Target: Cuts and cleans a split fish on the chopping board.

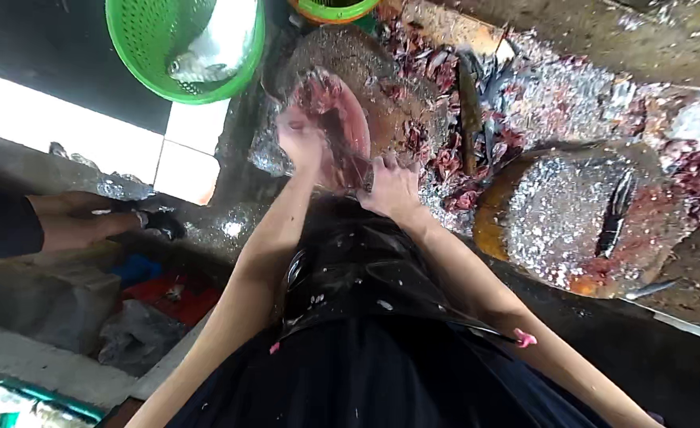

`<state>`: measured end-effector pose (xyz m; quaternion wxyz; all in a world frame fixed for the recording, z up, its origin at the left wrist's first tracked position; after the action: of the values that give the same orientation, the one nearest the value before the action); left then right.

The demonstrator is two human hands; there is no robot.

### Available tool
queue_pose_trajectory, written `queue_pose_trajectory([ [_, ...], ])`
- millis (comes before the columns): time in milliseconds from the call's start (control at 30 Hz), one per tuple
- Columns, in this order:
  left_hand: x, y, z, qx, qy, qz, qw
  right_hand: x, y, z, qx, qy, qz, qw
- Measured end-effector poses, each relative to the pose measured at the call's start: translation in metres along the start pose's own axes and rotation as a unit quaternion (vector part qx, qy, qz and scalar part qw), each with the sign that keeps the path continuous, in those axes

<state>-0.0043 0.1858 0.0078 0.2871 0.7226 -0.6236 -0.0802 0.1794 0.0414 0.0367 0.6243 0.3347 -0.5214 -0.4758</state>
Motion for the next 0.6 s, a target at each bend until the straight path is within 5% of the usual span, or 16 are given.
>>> queue_pose_trajectory([
  [67, -0.035, 0.012, -0.001, -0.107, 0.003, -0.020, 0.994, 0.002, -0.016, -0.002, -0.036, 0.005, 0.068, 0.997],
  [133, -0.050, 0.009, 0.001, -0.205, 0.020, 0.046, 0.977, 0.015, -0.025, -0.003, -0.096, 0.032, 0.097, 0.990],
  [233, -0.035, 0.015, 0.013, -0.209, 0.025, 0.131, 0.969, 0.062, -0.022, -0.018, -0.151, 0.053, 0.054, 0.986],
  [333, 0.020, 0.011, 0.051, -0.056, 0.098, 0.197, 0.974, 0.114, -0.028, -0.079, -0.095, -0.028, -0.015, 0.995],
  [433, 0.086, -0.015, 0.082, 0.183, 0.239, 0.243, 0.922, 0.164, -0.054, -0.123, -0.045, -0.119, 0.107, 0.986],
  [600, 0.083, -0.025, 0.092, 0.310, 0.292, 0.212, 0.880, 0.148, -0.014, -0.077, -0.310, -0.011, 0.014, 0.951],
])
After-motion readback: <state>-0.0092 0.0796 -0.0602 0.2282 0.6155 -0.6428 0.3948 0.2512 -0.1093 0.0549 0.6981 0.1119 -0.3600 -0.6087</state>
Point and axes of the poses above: each hand's wrist, its own x-axis away from the middle knuckle, its own y-axis out of the back of the hand, z = x × y, the point moved 10 cm from there along -x, towards the middle knuckle, and after that the axes turned 8 degrees about y, right-handed, at the moved point
